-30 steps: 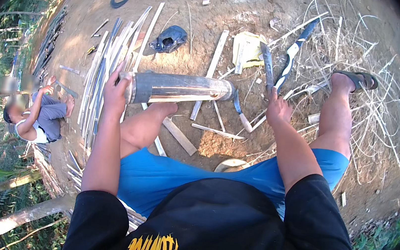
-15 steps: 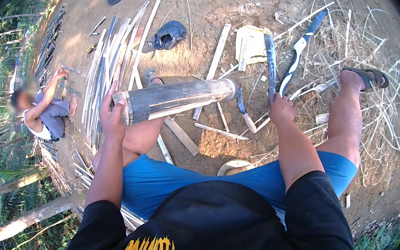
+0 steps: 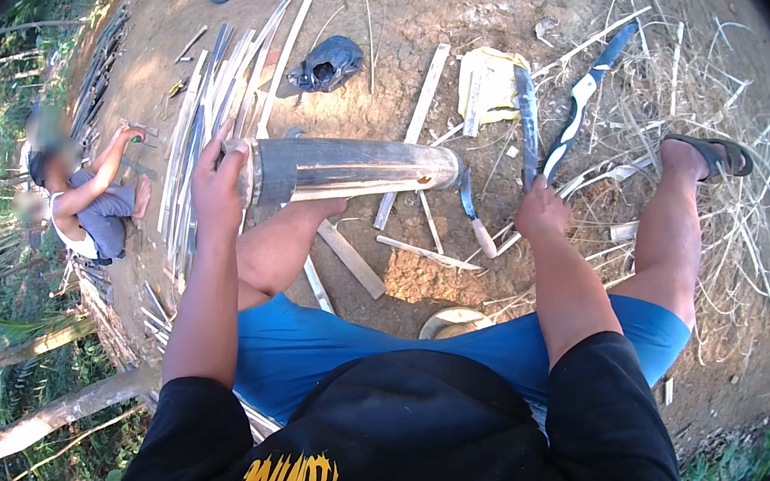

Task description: The person carves and strips a bamboo section using a small knife and a large blade, removing internal fibers and thinning the material.

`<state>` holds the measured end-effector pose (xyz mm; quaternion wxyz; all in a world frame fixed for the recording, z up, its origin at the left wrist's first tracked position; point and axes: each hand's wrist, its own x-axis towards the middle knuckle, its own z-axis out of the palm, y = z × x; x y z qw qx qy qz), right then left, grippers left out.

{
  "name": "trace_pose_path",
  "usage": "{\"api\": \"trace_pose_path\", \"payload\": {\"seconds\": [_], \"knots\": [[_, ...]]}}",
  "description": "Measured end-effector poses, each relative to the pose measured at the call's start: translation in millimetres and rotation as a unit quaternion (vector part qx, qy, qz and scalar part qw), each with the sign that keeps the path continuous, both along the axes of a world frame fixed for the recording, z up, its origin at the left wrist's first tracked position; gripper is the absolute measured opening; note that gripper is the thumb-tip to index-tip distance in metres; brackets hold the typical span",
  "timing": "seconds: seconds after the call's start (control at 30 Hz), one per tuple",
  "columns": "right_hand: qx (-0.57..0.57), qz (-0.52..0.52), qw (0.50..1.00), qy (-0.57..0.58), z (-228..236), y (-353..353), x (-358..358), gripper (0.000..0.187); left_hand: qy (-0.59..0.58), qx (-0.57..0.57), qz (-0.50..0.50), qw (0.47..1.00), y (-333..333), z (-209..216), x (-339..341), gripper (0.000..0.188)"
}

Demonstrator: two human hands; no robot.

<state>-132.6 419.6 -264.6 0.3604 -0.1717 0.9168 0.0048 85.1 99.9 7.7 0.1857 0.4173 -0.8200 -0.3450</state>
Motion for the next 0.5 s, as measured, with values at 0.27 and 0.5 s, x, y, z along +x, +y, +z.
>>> {"api": "trace_pose_path", "payload": {"seconds": [0.27,0.5], "knots": [[-0.234,-0.215,0.944,-0.089,104.1,4.1,-38.0,0.06,0.006,0.024,-0.064,0.998,-41.5,2.5,-52.6,0.057],[-0.445,-0.106,0.869,-0.188,216.4,96.8,14.1,0.045,0.004,0.06,-0.194,0.979,-81.9,-2.2,-74.4,0.059]]}}
